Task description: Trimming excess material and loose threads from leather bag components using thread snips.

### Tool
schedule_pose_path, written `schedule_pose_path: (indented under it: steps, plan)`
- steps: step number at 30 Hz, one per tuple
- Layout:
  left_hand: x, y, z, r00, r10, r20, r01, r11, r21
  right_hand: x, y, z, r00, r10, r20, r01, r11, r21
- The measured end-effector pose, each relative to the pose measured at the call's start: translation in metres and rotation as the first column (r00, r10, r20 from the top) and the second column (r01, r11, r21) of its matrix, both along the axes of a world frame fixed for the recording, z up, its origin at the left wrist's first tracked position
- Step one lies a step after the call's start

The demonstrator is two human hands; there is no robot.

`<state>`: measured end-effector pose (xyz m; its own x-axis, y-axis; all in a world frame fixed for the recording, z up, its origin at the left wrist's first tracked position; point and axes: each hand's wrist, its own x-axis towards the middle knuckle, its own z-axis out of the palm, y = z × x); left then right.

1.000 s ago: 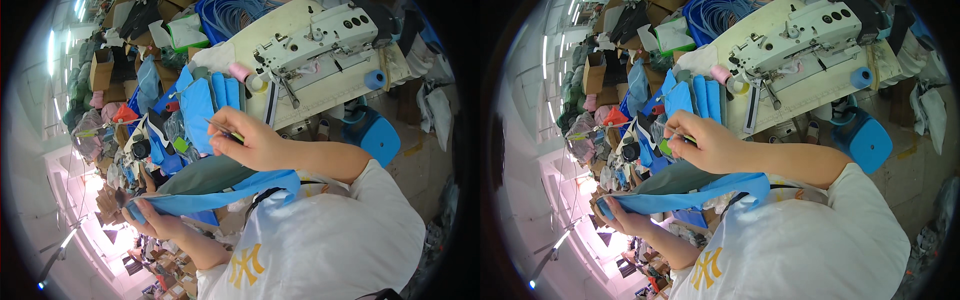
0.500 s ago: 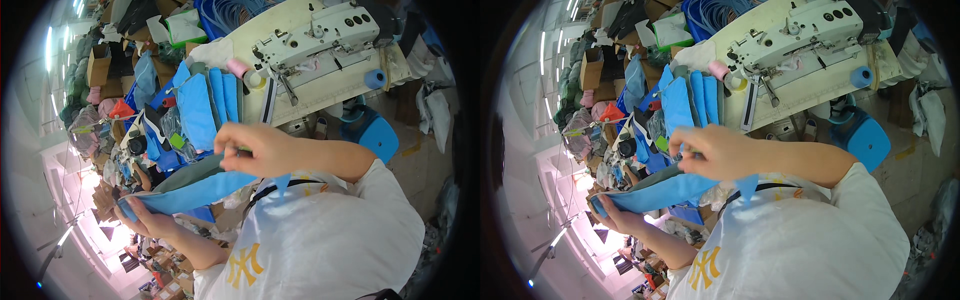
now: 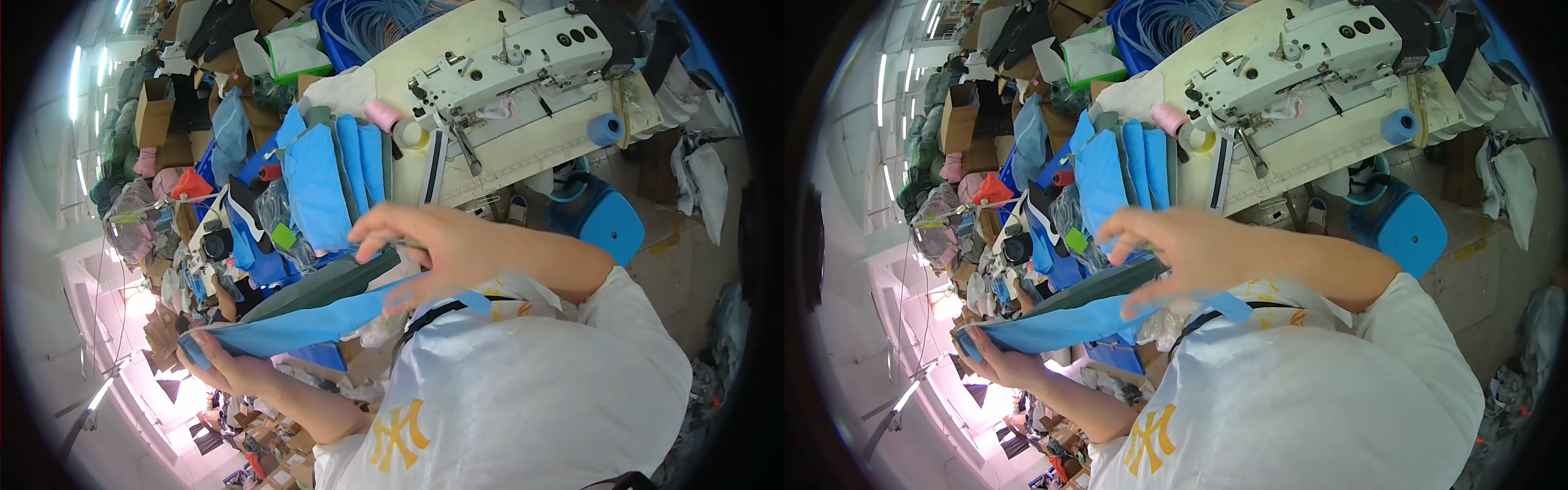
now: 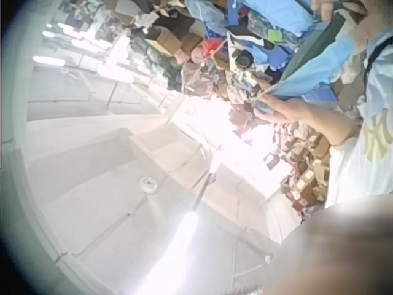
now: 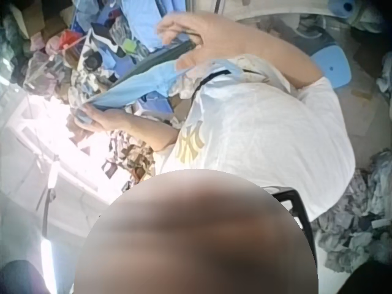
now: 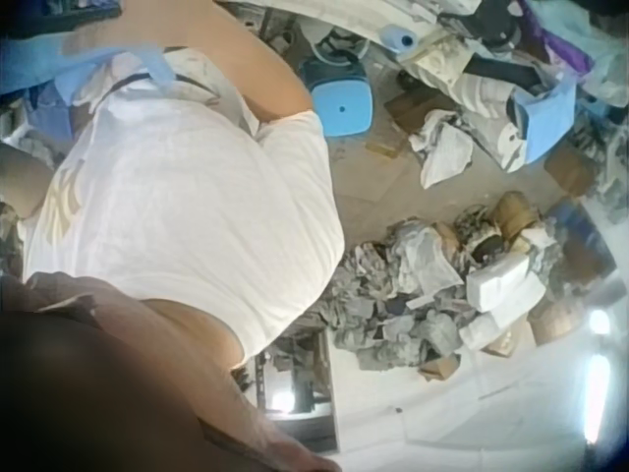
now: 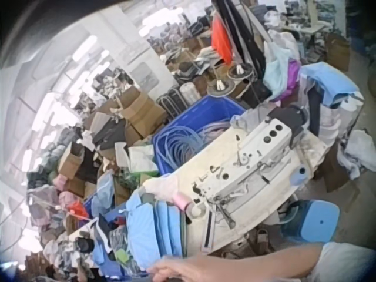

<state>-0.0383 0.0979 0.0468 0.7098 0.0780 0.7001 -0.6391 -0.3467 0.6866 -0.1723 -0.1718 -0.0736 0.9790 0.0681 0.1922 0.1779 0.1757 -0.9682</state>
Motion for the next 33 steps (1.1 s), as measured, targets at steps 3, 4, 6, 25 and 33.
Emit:
schedule_pose_path:
  steps: [3, 4, 6, 25, 33]
  plan:
    - [-0.002, -0.006, 0.000, 1.000, 0.025, -0.005, -0.025, 1.000, 0.003, -0.003, 0.023, -0.008, 0.986, -0.029, 0.164, 0.025, 0.999, 0.029]
    - [0.001, 0.001, -0.001, 1.000, 0.011, -0.004, -0.011, 1.000, 0.002, -0.003, 0.022, 0.000, 0.997, 0.006, 0.076, -0.005, 1.000, -0.015]
    - [0.004, 0.010, -0.002, 1.000, -0.005, -0.003, 0.005, 1.000, -0.001, 0.000, 0.022, -0.004, 0.995, -0.090, 0.047, 0.088, 0.996, 0.034]
    - [0.004, 0.028, 0.004, 0.997, 0.073, -0.038, -0.072, 0.997, 0.032, -0.003, 0.024, -0.006, 0.997, -0.006, 0.076, 0.009, 0.999, -0.031]
    - [0.007, 0.039, 0.006, 0.995, 0.089, -0.047, -0.090, 0.996, -0.017, 0.009, 0.013, -0.049, 0.855, -0.505, -0.119, 0.518, 0.823, 0.233]
